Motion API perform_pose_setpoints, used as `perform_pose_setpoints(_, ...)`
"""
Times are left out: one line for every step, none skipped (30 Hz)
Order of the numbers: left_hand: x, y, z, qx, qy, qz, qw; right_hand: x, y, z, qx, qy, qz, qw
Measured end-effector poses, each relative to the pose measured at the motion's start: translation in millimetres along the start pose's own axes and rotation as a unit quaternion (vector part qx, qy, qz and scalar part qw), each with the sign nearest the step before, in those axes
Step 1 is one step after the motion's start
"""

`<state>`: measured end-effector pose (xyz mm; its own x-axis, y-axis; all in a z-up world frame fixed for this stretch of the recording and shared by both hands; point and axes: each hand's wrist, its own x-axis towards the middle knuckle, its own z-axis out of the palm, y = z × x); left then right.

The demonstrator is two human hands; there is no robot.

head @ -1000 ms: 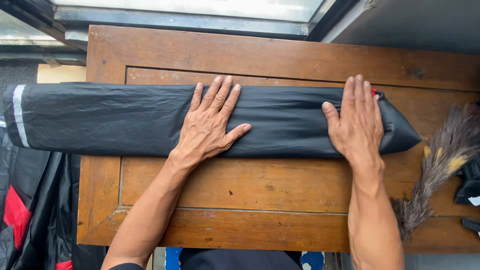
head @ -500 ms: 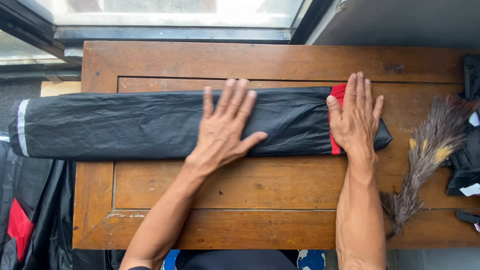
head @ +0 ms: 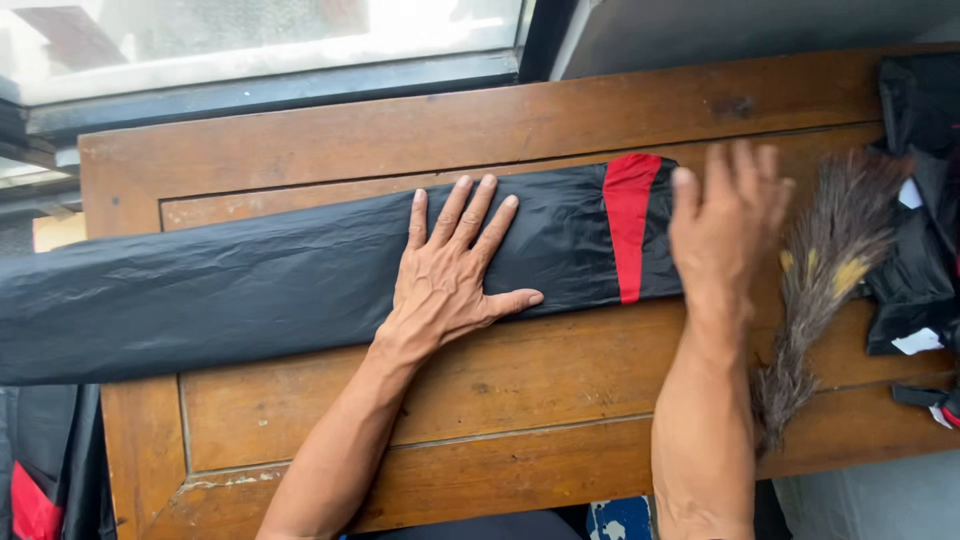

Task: The person rolls a black plastic bag into a tight cylinder on a wooden table. They repeatedly smooth and brush the surface with a feather duster while rolling and adjusting the bag to maintain a compact shape.

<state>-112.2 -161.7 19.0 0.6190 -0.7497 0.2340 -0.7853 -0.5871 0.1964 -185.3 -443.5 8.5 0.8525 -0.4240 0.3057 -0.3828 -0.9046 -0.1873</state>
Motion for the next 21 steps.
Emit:
perform_pose_setpoints(-1, 1, 0, -0.004, 0.000, 0.002, 1.000, -7, 10, -14, -0.004, -0.001, 0.002, 1.000)
perform_pose_setpoints(0, 0, 0, -0.006, -0.002, 0.000, 1.000, -12, 20, -28, -0.017, 0.094, -0.038, 0.995)
perform_pose_setpoints(1, 0, 0, -0.007, -0.004, -0.003, 1.000, -17, 29, -41, -0.029, 0.186, -0.081, 0.979)
perform_pose_setpoints(1, 0, 1, -0.008, -0.004, -0.004, 1.000, -30, 30, -56, -0.029, 0.185, -0.082, 0.979)
perform_pose_setpoints(1, 0, 1, -0.008, -0.005, -0.003, 1.000, -43, 30, -71, -0.042, 0.174, -0.036, 0.983)
perform_pose_setpoints(1, -1, 2, -0.006, -0.008, -0.001, 1.000, -58, 31, -85, -0.055, 0.163, 0.014, 0.985)
perform_pose_setpoints(1, -1, 1, -0.007, -0.010, 0.000, 1.000, -69, 32, -85, -0.055, 0.161, 0.016, 0.985)
perform_pose_setpoints(2, -1, 0, -0.007, -0.016, -0.003, 1.000, -82, 33, -86, -0.101, 0.122, 0.042, 0.987)
perform_pose_setpoints(3, 0, 0, -0.008, -0.021, -0.006, 1.000, -95, 35, -88, -0.145, 0.083, 0.068, 0.984)
perform_pose_setpoints(3, 0, 0, -0.010, -0.021, -0.002, 1.000, -102, 38, -81, -0.148, 0.083, 0.072, 0.983)
perform_pose_setpoints(4, 0, 0, -0.007, -0.019, -0.002, 1.000, -109, 42, -75, -0.174, 0.041, 0.108, 0.978)
perform_pose_setpoints(3, 0, -1, -0.005, -0.018, -0.005, 1.000, -116, 45, -68, -0.198, -0.002, 0.142, 0.970)
perform_pose_setpoints(3, 1, 0, -0.007, -0.019, -0.003, 1.000, -119, 43, -67, -0.199, -0.003, 0.144, 0.969)
perform_pose_setpoints(3, 1, 0, -0.005, -0.019, -0.004, 1.000, -120, 41, -65, -0.167, 0.004, 0.164, 0.972)
perform_pose_setpoints(3, 1, 0, -0.003, -0.019, -0.005, 1.000, -121, 38, -63, -0.135, 0.011, 0.184, 0.974)
perform_pose_setpoints(2, 1, 0, -0.002, -0.018, -0.005, 1.000, -121, 38, -62, -0.133, 0.011, 0.183, 0.974)
perform_pose_setpoints(2, 2, 0, 0.000, -0.015, -0.004, 1.000, -121, 37, -62, -0.098, 0.040, 0.162, 0.981)
perform_pose_setpoints(3, 1, -1, 0.001, -0.010, -0.002, 1.000, -119, 36, -61, -0.063, 0.070, 0.140, 0.986)
perform_pose_setpoints(4, 1, -2, 0.003, -0.008, -0.002, 1.000, -116, 21, -66, -0.062, 0.073, 0.140, 0.986)
perform_pose_setpoints(3, 1, -2, -0.001, -0.004, -0.001, 1.000, -113, 7, -72, -0.010, 0.088, 0.117, 0.989)
perform_pose_setpoints(2, 1, -3, -0.005, 0.000, 0.000, 1.000, -111, -8, -77, 0.042, 0.102, 0.094, 0.989)
